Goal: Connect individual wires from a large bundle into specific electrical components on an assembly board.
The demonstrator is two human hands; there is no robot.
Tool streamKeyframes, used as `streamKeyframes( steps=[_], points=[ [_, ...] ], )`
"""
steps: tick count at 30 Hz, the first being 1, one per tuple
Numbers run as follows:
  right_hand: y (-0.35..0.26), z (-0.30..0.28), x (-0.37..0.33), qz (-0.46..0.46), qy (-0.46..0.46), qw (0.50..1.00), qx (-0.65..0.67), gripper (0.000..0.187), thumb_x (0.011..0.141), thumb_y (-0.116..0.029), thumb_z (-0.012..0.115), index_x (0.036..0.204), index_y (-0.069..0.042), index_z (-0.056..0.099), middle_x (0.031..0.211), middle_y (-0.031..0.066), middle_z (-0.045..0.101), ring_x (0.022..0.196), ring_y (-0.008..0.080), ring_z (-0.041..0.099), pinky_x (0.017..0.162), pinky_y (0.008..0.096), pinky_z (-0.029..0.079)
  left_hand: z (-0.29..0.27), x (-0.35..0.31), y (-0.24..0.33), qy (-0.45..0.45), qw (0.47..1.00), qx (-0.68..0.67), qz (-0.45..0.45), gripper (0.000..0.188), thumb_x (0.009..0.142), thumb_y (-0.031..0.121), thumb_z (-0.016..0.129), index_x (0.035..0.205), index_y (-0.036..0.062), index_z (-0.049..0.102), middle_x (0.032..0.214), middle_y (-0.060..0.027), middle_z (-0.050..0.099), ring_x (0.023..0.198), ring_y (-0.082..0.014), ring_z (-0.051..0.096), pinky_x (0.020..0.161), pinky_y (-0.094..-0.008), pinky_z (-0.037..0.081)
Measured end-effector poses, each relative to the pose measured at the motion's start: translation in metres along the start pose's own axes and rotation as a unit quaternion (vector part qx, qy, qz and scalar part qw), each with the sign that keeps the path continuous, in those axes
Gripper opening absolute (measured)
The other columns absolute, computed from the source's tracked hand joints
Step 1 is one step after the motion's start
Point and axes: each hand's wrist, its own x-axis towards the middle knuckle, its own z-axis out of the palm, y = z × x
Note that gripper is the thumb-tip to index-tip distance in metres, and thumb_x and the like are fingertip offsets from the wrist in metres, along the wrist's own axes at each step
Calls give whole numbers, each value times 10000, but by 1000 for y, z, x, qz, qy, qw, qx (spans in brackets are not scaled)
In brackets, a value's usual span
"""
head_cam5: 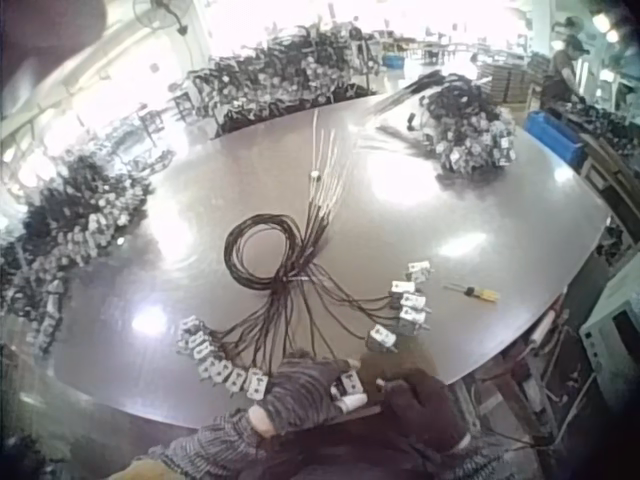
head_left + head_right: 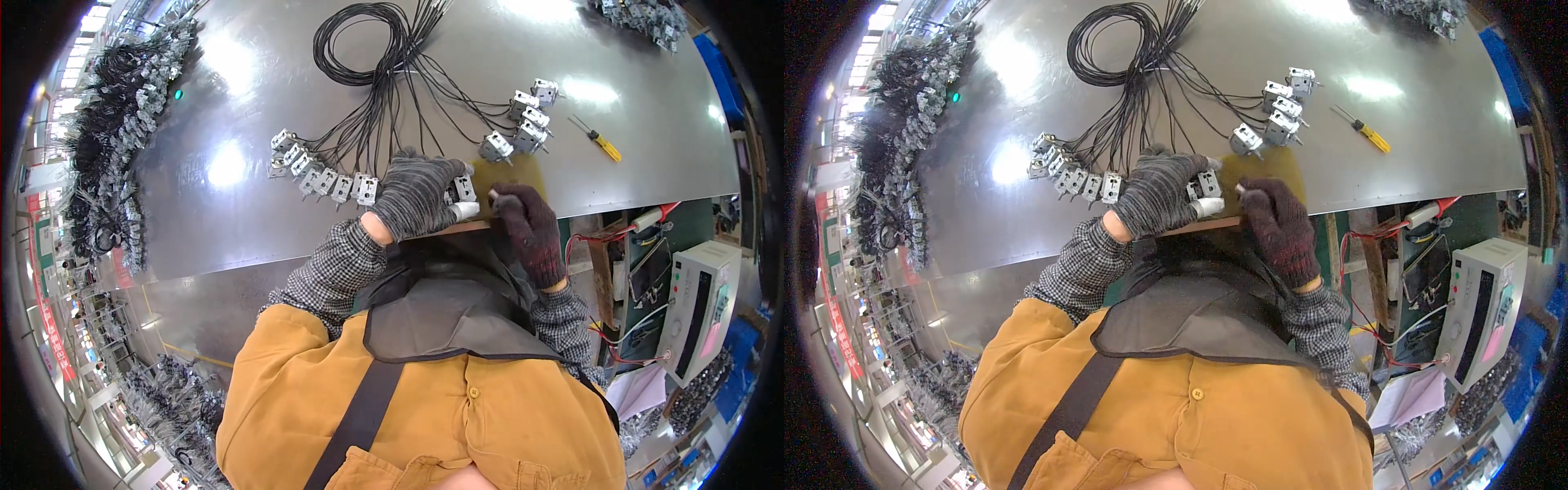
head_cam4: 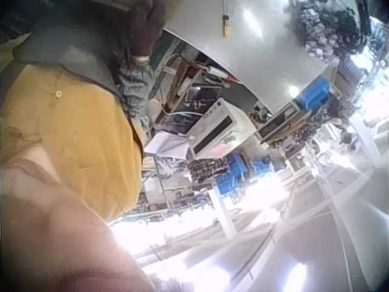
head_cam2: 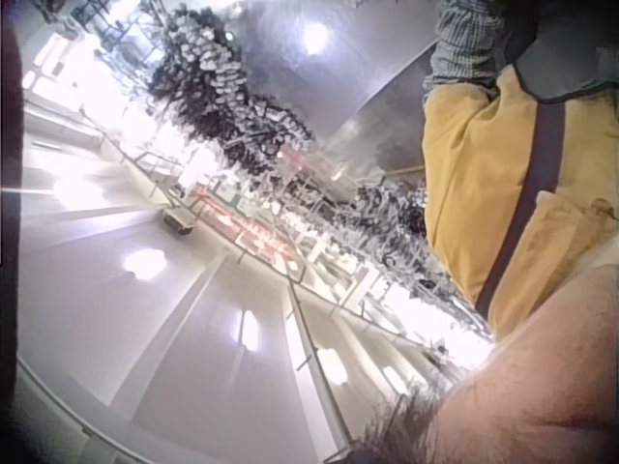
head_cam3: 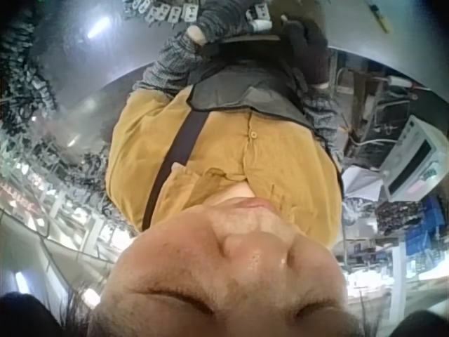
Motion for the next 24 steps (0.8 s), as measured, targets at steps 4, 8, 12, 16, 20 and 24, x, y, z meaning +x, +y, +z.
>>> streamKeyframes(
  steps=[4, 8, 12, 16, 20, 24],
  points=[
    [12, 6, -17, -46, 3, 997, -66, 224, 1021, -151, 662, 1195, -11, 685, 1108, 150, 719, 984, 185, 688, 867, 348, 556, -1, 6, 1, 16, 999, 23, 17, 513, 839, 522, 789, 1134, 104, 750, 856, -86, 758, 815, -287, 741, 925, -444, 490],
    [14, 15, -15, -156, 25, 982, -105, 267, 912, -58, 745, 1167, -18, 679, 1055, 147, 701, 954, 225, 685, 847, 361, 549, 0, 10, -1, 12, 998, -51, -36, 507, 856, 547, 784, 1074, 91, 755, 852, -88, 769, 808, -289, 747, 895, -444, 516],
    [11, 18, -11, -257, 35, 941, -218, 340, 856, -5, 766, 1183, -23, 674, 1031, 144, 687, 933, 255, 676, 831, 371, 544, 5, 8, -6, 15, 994, -88, -58, 527, 879, 559, 773, 1095, 78, 763, 871, -98, 781, 815, -294, 750, 877, -435, 534],
    [20, 29, -18, -209, 52, 964, -158, 267, 934, -61, 736, 1192, -28, 675, 1060, 119, 700, 944, 261, 677, 830, 381, 550, 3, 9, 0, 26, 998, -56, -34, 521, 857, 555, 786, 1083, 86, 769, 864, -104, 779, 814, -300, 748, 872, -429, 531],
    [1, 30, -29, 161, -43, 965, 202, 228, 1028, -164, 672, 1216, -35, 653, 1085, 80, 705, 917, 230, 670, 798, 367, 551, -4, 9, 4, 3, 998, -63, -30, 518, 840, 545, 794, 1089, 92, 768, 843, -107, 770, 797, -301, 741, 874, -428, 514],
    [-5, 28, -33, 268, -60, 893, 355, 322, 1057, -282, 642, 1273, -43, 628, 1005, 38, 693, 777, 139, 643, 679, 291, 529, -7, 11, 7, -10, 998, -60, -16, 594, 847, 551, 801, 1136, 35, 741, 867, -145, 759, 836, -337, 725, 888, -451, 512]
  ],
)
